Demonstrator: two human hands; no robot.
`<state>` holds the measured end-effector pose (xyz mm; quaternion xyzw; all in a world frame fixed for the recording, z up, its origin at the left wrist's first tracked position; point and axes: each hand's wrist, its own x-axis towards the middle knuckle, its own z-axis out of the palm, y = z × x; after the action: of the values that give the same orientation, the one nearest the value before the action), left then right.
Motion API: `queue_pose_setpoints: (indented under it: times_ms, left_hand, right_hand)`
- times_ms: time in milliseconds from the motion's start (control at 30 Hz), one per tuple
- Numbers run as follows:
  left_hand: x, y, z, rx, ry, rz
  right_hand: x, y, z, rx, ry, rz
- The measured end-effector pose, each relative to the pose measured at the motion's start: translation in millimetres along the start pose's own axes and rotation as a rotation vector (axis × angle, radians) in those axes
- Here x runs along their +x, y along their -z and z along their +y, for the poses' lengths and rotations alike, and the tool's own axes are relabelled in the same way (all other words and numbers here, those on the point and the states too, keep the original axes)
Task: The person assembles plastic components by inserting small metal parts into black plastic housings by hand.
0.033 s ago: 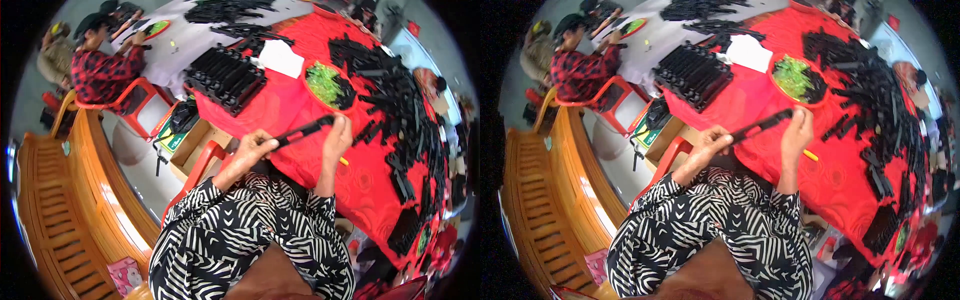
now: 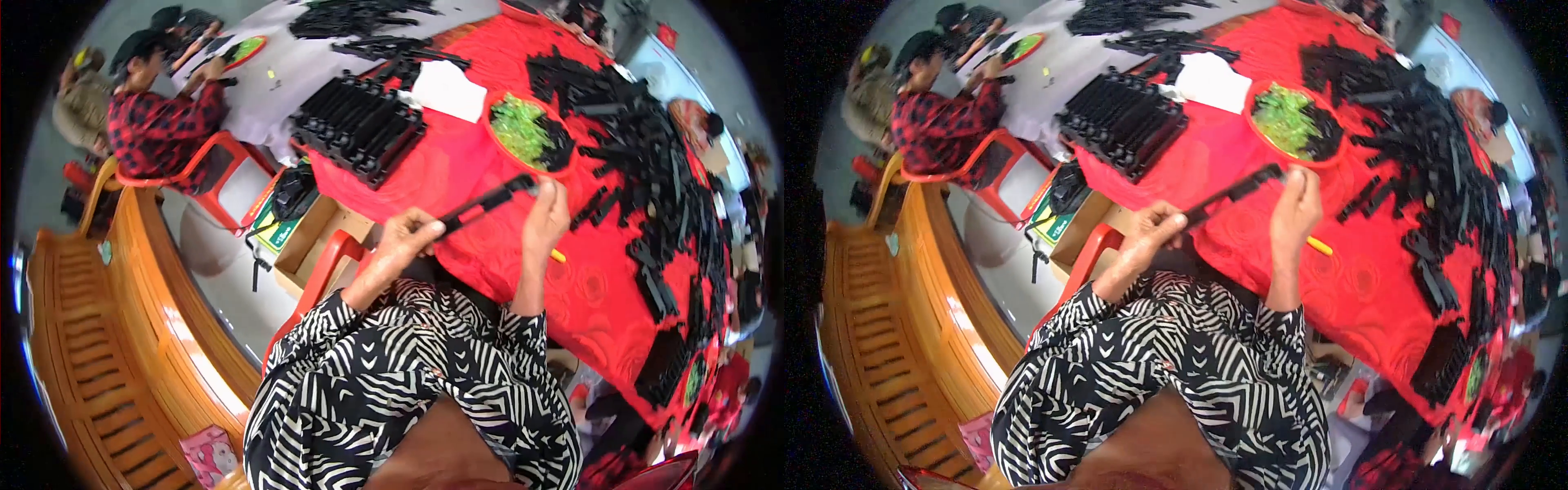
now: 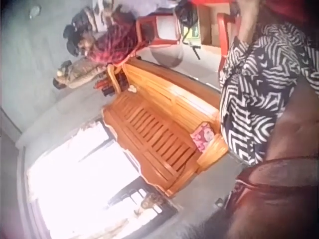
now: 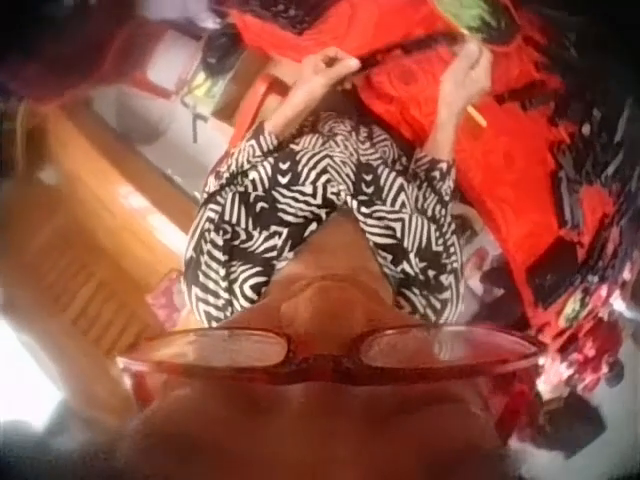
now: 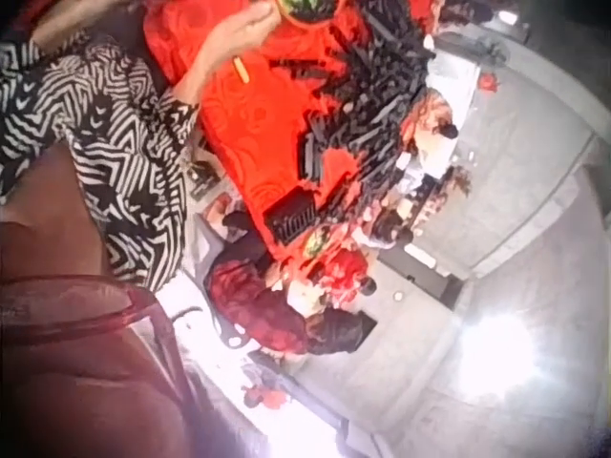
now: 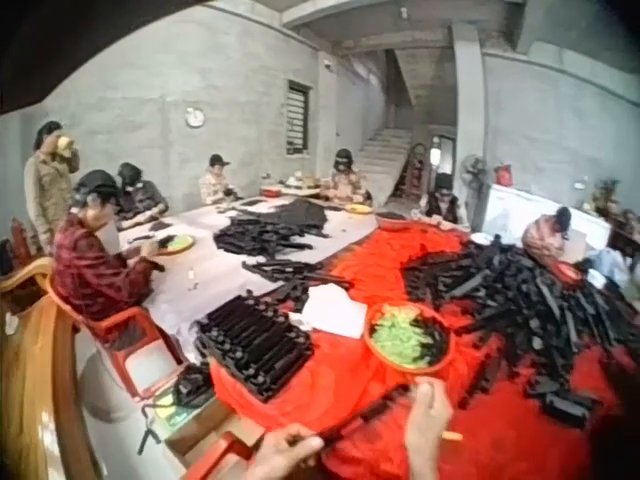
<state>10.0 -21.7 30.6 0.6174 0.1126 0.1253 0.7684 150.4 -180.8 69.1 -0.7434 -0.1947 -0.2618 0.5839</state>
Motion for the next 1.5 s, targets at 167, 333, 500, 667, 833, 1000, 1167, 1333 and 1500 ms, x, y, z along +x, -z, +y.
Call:
queue_pose_setpoints:
  times_ms: [167, 333, 500, 667, 833, 1000, 1167, 1333, 1500]
  left_hand:
    - [14, 15, -20, -0.014, 0.081, 0.192]
    - [19, 16, -32, 0.026, 0.179, 0.258]
    - [18, 24, -41, 0.023, 0.186, 0.291]
    - [23, 25, -46, 0.043, 0.226, 0.300]
    - [23, 26, -52, 0.005, 0.211, 0.318]
    - [24, 31, -57, -0.013, 0.210, 0.321]
    - [26, 31, -53, -0.033, 0.223, 0.338]
    - [27, 34, -56, -0.061, 0.211, 0.350]
    - [26, 37, -60, -0.074, 0.226, 0.356]
  right_hand:
    - [12, 8, 12, 0.062, -0.053, 0.045]
    - [19, 24, 32, -0.011, -0.140, 0.057]
    - [21, 27, 66, -0.132, -0.166, 0.119]
    - [25, 33, 92, -0.180, -0.156, 0.076]
    - [49, 27, 109, -0.463, -0.092, -0.027]
    - [86, 11, 118, -0.671, 0.060, -0.072]
    - [119, -5, 132, -0.955, 0.020, -0.297]
    - [137, -10, 157, -1.111, 0.085, -0.497]
    - [140, -10, 163, -1.181, 0.245, -0.505]
